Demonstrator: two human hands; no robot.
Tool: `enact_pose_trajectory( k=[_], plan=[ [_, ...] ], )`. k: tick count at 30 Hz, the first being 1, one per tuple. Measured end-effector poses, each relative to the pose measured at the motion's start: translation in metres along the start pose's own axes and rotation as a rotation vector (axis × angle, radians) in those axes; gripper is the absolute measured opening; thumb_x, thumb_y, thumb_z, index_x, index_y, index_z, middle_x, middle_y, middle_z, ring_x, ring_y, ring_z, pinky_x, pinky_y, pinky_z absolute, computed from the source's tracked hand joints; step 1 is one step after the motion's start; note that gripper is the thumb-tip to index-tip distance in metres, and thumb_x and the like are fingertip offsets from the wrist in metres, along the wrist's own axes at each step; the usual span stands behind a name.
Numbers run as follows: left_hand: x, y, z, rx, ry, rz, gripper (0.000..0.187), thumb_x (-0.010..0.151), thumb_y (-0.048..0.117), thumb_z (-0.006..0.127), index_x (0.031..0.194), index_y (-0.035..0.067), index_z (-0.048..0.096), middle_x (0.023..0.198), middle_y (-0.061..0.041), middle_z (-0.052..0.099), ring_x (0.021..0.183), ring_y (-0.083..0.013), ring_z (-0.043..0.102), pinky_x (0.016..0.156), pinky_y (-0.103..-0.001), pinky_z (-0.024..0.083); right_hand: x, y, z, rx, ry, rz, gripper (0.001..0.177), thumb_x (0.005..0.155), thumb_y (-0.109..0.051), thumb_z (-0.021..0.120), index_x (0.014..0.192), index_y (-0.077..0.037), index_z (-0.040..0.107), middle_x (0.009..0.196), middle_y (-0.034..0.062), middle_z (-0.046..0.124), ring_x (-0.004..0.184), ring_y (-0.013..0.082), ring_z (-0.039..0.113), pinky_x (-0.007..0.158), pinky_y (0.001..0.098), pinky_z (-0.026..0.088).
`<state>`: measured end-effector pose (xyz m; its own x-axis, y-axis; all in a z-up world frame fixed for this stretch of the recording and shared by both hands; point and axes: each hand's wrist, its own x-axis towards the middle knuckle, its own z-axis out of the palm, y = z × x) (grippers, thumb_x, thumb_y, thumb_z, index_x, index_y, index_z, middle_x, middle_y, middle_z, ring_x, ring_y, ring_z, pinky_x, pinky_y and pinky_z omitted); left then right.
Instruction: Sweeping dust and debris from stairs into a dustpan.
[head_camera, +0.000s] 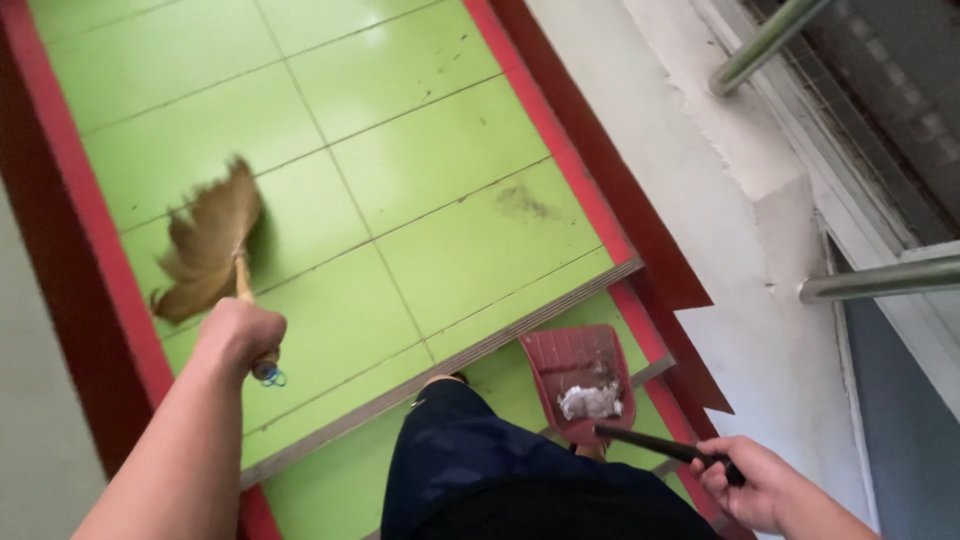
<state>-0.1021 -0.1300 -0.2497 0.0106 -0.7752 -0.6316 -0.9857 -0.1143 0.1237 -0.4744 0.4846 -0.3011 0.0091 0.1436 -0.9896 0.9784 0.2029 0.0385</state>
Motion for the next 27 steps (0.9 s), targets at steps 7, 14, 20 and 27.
enact_pose_trajectory(
  k=[7, 14, 20, 27],
  plan=[
    [-0.047, 0.128, 0.066, 0.037, -0.042, 0.206, 0.027, 0.085, 0.004, 0.064, 0.105, -0.013, 0.068, 0.090, -0.027, 0.076, 0.074, -0.0328, 0.076, 0.065, -0.044, 0.062, 0.076, -0.021, -0.052, -0.031, -0.099, -0.003, 0.015, 0.095, -0.010, 0.056, 0.096, 0.004, 0.052, 0.076, 0.0100, 0.057, 0.051, 0.0082, 0.044, 0.044, 0.0196, 0.037],
    [-0.142, 0.223, 0.185, 0.282, -0.099, 0.472, 0.034, 0.086, 0.012, 0.065, 0.116, -0.005, 0.067, 0.103, -0.027, 0.074, 0.091, -0.0384, 0.075, 0.078, -0.045, 0.062, 0.120, -0.086, -0.105, -0.103, -0.124, -0.052, 0.015, 0.096, -0.011, 0.056, 0.095, 0.003, 0.053, 0.075, 0.0108, 0.058, 0.053, 0.0087, 0.046, 0.045, 0.0189, 0.039],
    [-0.277, 0.224, 0.244, 0.405, -0.115, 0.617, 0.027, 0.083, 0.014, 0.064, 0.107, 0.002, 0.070, 0.100, -0.024, 0.072, 0.096, -0.0403, 0.071, 0.085, -0.047, 0.059, 0.156, -0.131, -0.146, -0.205, -0.124, -0.115, 0.016, 0.097, -0.013, 0.058, 0.094, 0.002, 0.052, 0.077, 0.0073, 0.057, 0.055, 0.0096, 0.048, 0.048, 0.0218, 0.043],
    [-0.430, 0.172, 0.172, 0.250, -0.232, 0.477, 0.034, 0.079, 0.009, 0.058, 0.108, 0.013, 0.075, 0.093, -0.020, 0.075, 0.089, -0.0395, 0.072, 0.082, -0.047, 0.057, 0.216, -0.165, -0.163, -0.246, -0.189, -0.114, 0.016, 0.098, -0.012, 0.056, 0.096, 0.003, 0.051, 0.080, 0.0085, 0.057, 0.059, 0.0102, 0.050, 0.050, 0.0196, 0.045]
  ],
)
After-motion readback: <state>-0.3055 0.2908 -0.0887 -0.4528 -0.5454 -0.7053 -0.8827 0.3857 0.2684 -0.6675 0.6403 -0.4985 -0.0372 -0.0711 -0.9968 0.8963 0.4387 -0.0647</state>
